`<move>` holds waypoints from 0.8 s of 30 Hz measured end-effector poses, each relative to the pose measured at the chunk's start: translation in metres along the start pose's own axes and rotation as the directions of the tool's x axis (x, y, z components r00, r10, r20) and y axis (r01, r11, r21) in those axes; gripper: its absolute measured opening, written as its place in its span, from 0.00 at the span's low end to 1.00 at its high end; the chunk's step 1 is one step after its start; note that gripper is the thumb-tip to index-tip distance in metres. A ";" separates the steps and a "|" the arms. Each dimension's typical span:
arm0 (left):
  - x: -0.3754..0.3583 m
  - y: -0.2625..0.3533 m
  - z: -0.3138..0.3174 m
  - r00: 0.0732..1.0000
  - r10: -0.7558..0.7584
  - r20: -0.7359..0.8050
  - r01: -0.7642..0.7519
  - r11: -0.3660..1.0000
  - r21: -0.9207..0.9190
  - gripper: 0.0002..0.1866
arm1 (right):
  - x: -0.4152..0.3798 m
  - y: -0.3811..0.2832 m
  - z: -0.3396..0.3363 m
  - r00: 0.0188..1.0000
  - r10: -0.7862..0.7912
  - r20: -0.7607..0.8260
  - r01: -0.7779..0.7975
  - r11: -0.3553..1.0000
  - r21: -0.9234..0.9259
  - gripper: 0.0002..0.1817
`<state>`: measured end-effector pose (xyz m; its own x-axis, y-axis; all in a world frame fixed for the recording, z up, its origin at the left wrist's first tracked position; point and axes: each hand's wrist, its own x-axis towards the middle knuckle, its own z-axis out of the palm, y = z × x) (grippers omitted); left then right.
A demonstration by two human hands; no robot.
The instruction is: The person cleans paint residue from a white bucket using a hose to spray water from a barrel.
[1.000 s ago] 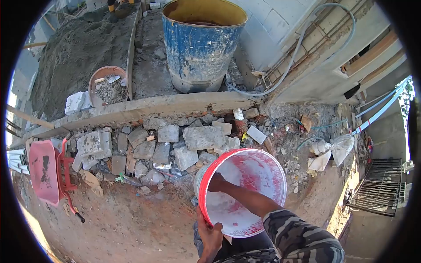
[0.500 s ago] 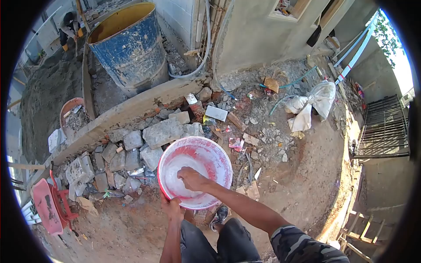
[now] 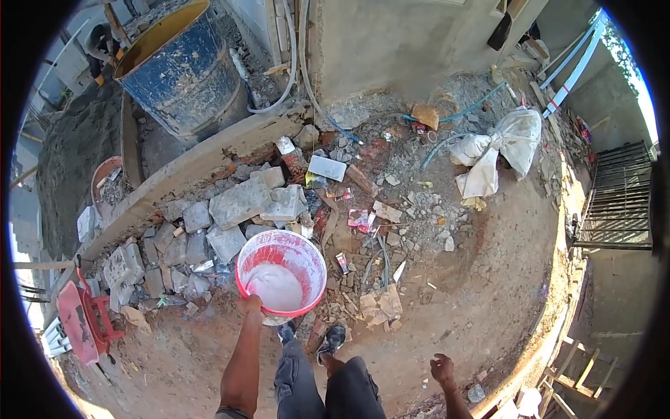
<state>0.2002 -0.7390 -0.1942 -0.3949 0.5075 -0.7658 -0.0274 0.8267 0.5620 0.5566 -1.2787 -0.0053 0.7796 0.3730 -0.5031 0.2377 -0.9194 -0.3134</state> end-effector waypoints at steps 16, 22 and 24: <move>-0.141 0.044 0.053 0.936 -0.052 0.348 0.129 0.971 -0.200 0.33 | 0.296 -0.328 0.116 0.814 -0.339 0.472 0.187 0.922 0.339 0.34; -0.169 0.037 0.119 0.977 0.153 0.147 -0.125 0.975 -0.184 0.21 | 0.293 -0.369 0.174 0.834 -0.185 0.520 0.170 0.982 0.077 0.52; -0.177 0.042 0.157 0.985 0.175 0.004 -0.173 0.976 -0.136 0.31 | 0.312 -0.369 0.172 0.820 -0.044 0.570 0.020 0.999 0.047 0.58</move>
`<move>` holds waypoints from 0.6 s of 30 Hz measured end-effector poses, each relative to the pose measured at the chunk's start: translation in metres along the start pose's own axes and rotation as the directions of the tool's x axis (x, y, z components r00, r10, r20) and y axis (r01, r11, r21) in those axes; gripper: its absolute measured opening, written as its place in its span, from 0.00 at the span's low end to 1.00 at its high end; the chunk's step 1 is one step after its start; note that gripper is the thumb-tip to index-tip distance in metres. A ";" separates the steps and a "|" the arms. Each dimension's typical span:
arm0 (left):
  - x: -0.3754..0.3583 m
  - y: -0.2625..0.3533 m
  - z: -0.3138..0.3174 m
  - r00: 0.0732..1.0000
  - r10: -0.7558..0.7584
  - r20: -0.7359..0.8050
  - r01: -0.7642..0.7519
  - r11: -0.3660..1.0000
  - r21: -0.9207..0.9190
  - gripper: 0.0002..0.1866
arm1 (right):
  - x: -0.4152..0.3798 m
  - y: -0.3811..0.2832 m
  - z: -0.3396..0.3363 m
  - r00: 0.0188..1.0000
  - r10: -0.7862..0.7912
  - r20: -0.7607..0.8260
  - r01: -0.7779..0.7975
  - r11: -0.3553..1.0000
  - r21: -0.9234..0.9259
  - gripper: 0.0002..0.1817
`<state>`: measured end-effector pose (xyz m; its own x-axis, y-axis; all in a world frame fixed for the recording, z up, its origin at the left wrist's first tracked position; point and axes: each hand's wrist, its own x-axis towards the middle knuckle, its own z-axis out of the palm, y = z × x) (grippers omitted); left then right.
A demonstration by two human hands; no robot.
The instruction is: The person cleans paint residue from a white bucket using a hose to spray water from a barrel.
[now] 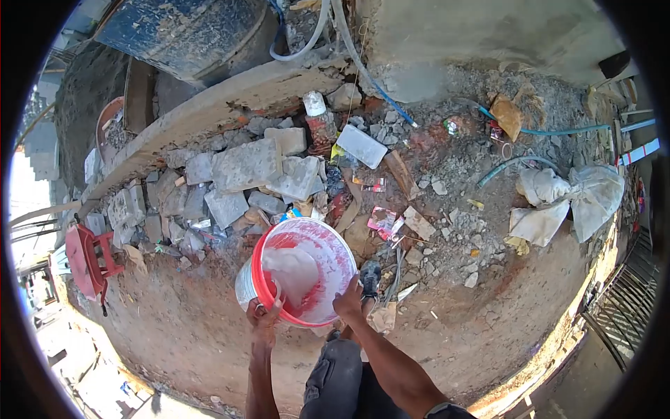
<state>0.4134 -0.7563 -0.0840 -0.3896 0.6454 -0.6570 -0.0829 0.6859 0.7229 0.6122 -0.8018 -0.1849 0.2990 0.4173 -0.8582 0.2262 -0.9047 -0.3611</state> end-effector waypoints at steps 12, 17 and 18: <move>-0.001 0.058 0.156 0.922 0.365 -0.128 -0.181 0.699 0.692 0.29 | 0.144 0.055 0.038 0.841 -0.079 0.535 -0.177 0.895 0.410 0.47; 0.003 0.072 0.156 0.882 0.465 -0.073 -0.249 0.592 0.766 0.33 | 0.150 0.035 0.067 0.654 0.032 0.755 -0.363 0.890 0.276 0.38; 0.004 0.074 0.155 0.882 0.464 -0.086 -0.242 0.600 0.762 0.33 | 0.145 0.028 0.069 0.638 0.026 0.770 -0.368 0.888 0.275 0.38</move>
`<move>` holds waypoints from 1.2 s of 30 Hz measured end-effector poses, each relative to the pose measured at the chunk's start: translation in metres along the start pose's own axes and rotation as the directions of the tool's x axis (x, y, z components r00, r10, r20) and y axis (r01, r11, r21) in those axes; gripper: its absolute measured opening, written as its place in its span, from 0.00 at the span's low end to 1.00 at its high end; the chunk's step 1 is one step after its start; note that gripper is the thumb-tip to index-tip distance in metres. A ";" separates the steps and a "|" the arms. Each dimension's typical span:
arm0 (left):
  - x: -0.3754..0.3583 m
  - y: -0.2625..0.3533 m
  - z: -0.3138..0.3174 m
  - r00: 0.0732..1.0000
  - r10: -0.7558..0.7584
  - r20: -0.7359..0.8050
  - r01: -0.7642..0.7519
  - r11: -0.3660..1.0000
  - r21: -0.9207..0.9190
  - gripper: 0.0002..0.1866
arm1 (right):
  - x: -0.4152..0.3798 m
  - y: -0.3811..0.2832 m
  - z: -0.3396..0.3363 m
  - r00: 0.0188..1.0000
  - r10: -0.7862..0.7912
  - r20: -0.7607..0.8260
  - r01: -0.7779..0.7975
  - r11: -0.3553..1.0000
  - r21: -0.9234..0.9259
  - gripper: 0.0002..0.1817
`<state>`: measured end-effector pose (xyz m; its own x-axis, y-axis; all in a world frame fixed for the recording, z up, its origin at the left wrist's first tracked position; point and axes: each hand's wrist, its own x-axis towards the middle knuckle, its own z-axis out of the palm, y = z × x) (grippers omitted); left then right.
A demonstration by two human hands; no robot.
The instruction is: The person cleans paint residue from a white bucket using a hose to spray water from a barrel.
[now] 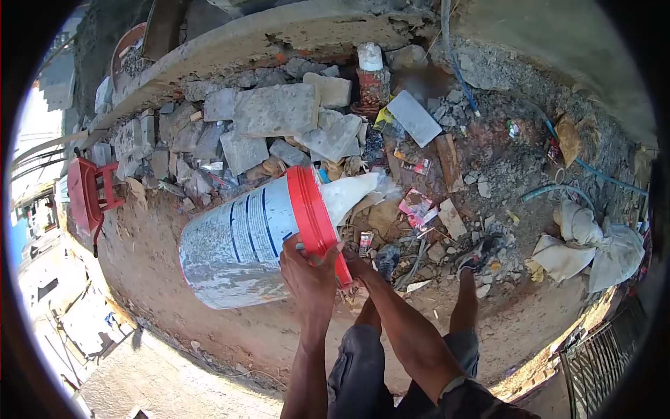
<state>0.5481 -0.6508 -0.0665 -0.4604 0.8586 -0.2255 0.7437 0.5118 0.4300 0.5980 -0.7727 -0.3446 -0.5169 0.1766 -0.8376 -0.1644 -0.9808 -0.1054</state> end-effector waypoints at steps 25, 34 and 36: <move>-0.002 -0.047 0.057 0.776 -0.312 0.547 0.623 0.513 -0.591 0.33 | -0.208 -0.145 -0.081 0.480 -0.658 -0.581 0.360 0.751 -0.553 0.40; -0.067 0.066 0.128 0.616 -0.316 0.721 0.777 0.098 -0.621 0.37 | -0.361 -0.235 -0.245 0.799 -0.522 -0.299 0.399 0.832 -0.386 0.47; -0.092 0.073 0.146 0.641 -0.309 0.702 0.757 0.104 -0.645 0.37 | -0.375 -0.266 -0.315 0.665 -0.562 -0.492 0.242 0.785 -0.570 0.37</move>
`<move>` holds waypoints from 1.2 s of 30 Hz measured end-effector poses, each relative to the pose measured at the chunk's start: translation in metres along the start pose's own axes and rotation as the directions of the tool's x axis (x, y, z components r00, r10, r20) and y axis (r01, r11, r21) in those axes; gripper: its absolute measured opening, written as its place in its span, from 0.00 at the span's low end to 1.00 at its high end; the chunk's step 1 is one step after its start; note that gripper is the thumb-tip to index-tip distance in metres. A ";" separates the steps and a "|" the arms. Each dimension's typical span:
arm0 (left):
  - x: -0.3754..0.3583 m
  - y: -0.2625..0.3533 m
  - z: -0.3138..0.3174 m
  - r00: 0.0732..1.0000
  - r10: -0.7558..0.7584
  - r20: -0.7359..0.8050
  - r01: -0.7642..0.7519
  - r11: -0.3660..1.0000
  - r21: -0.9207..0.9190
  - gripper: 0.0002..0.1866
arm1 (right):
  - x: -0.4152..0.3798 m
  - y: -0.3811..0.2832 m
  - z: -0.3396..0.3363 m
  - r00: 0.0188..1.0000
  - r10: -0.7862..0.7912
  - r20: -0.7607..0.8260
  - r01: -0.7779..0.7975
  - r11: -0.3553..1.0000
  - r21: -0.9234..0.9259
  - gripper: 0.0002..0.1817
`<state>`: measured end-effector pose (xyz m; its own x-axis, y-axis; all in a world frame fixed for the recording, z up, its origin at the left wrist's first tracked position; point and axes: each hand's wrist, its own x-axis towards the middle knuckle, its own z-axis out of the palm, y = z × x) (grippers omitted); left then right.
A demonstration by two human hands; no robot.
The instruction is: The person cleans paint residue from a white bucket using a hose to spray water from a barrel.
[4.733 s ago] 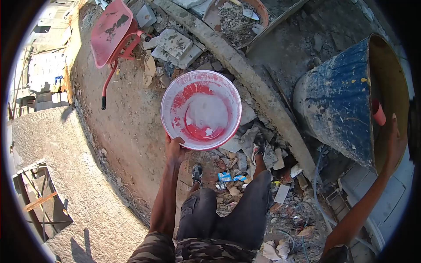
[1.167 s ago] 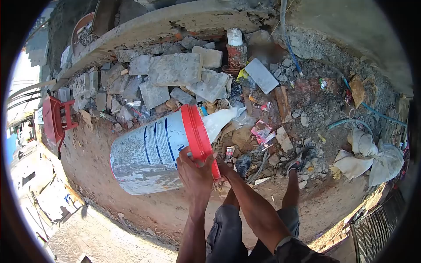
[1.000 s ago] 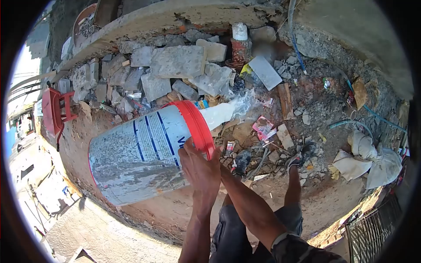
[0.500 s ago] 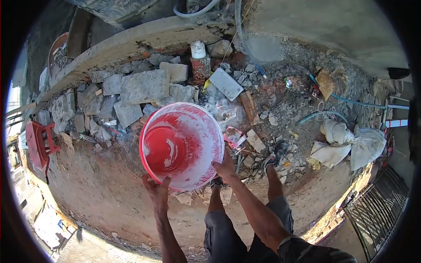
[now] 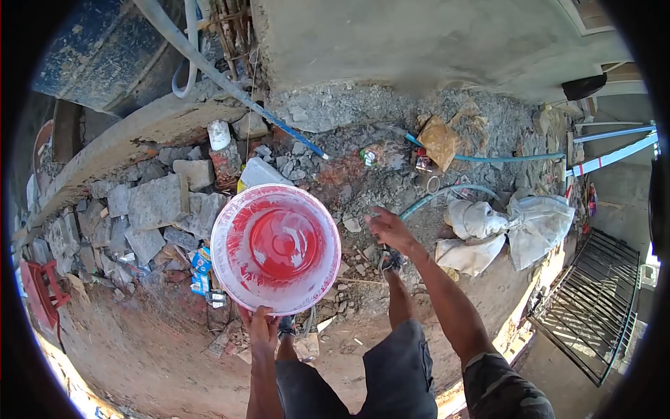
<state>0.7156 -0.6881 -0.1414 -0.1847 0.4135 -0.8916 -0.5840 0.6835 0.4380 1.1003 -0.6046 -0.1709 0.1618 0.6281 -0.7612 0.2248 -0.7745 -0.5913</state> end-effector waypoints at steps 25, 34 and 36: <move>-0.055 -0.115 0.155 0.970 -0.014 -0.241 -0.116 0.849 -0.515 0.26 | 0.313 0.091 -0.219 0.699 -0.715 -0.004 0.274 0.273 -0.922 0.17; -0.044 -0.126 0.132 0.981 0.042 -0.188 -0.122 0.891 -0.437 0.17 | 0.256 0.057 -0.219 0.873 -0.486 0.043 0.305 0.475 -0.825 0.22; -0.042 -0.125 0.128 0.978 0.022 -0.206 -0.109 0.902 -0.417 0.19 | 0.250 0.047 -0.212 0.872 -0.484 0.076 0.379 0.567 -0.731 0.23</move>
<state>0.8973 -0.7137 -0.1436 -0.3567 0.2956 -0.8862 -0.8367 0.3208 0.4438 1.3548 -0.4682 -0.3326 -0.0409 0.9167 -0.3975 0.8914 -0.1462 -0.4289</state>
